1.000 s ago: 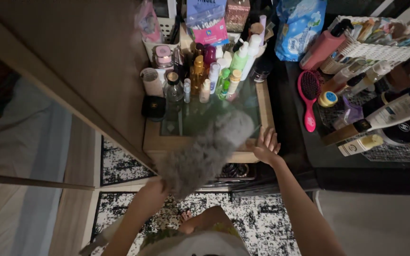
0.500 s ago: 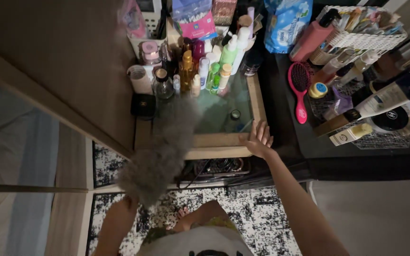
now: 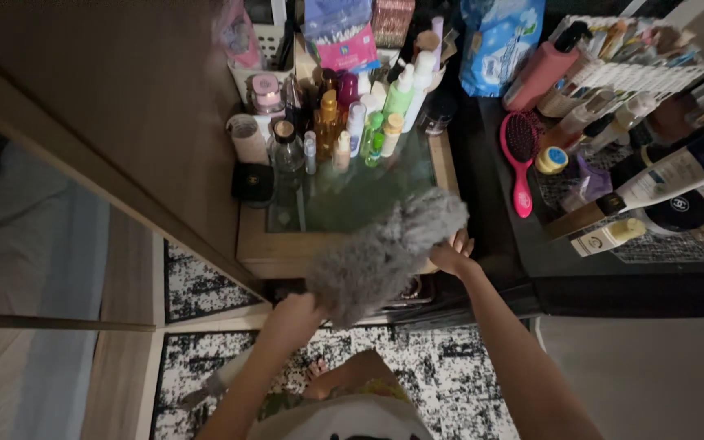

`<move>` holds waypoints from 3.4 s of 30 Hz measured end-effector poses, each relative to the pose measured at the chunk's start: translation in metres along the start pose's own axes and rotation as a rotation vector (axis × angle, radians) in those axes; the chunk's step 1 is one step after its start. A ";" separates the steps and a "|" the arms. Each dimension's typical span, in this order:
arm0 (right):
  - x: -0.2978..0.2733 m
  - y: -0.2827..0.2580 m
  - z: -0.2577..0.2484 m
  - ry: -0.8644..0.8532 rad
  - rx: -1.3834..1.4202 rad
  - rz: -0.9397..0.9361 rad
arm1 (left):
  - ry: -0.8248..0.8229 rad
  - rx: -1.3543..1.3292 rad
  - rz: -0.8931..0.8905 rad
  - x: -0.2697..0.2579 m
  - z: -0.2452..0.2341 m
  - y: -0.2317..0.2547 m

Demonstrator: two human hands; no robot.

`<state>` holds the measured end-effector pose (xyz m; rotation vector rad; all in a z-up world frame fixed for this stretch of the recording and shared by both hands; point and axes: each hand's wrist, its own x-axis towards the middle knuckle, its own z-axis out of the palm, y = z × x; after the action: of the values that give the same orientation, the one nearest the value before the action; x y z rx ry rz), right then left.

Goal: Dusting a cluttered vanity table using a handheld duster.

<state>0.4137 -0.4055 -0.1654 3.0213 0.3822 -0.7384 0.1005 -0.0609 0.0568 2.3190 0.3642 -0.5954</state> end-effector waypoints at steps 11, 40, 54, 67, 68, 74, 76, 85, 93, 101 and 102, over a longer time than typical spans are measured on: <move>-0.020 -0.021 -0.020 -0.051 -0.025 0.041 | 0.103 -0.054 0.051 0.051 0.001 0.011; -0.335 -0.040 -0.062 -0.190 1.440 0.157 | 0.151 -0.704 0.287 0.042 0.091 0.059; -0.350 -0.024 -0.030 0.015 0.785 0.321 | 0.952 0.195 0.053 0.093 -0.004 -0.070; -0.327 0.011 0.008 0.107 0.638 0.069 | 0.491 0.001 -0.272 0.106 -0.014 -0.045; -0.323 0.007 0.011 0.114 0.674 0.130 | 0.480 0.009 -0.273 0.111 -0.013 -0.046; -0.322 -0.002 0.030 -0.144 0.650 0.188 | 0.511 0.036 -0.289 0.129 -0.007 -0.059; -0.311 0.019 0.028 -0.201 0.535 0.123 | 0.507 0.037 -0.303 0.125 -0.018 -0.050; -0.315 0.000 -0.026 -0.211 0.809 0.284 | 0.373 0.010 -0.402 0.102 -0.019 -0.038; -0.273 0.061 0.005 -0.305 1.164 0.393 | 0.293 0.145 -0.514 0.101 -0.044 -0.026; -0.310 0.017 -0.002 -0.396 1.148 0.267 | 0.217 0.090 -0.603 0.096 -0.058 -0.006; -0.310 0.017 -0.009 -0.390 1.104 0.251 | 0.217 0.086 -0.604 0.095 -0.059 -0.006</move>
<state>0.1553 -0.4934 -0.0168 3.5020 -0.6193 -1.9777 0.1981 -0.0066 0.0429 2.3523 1.1859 -0.6465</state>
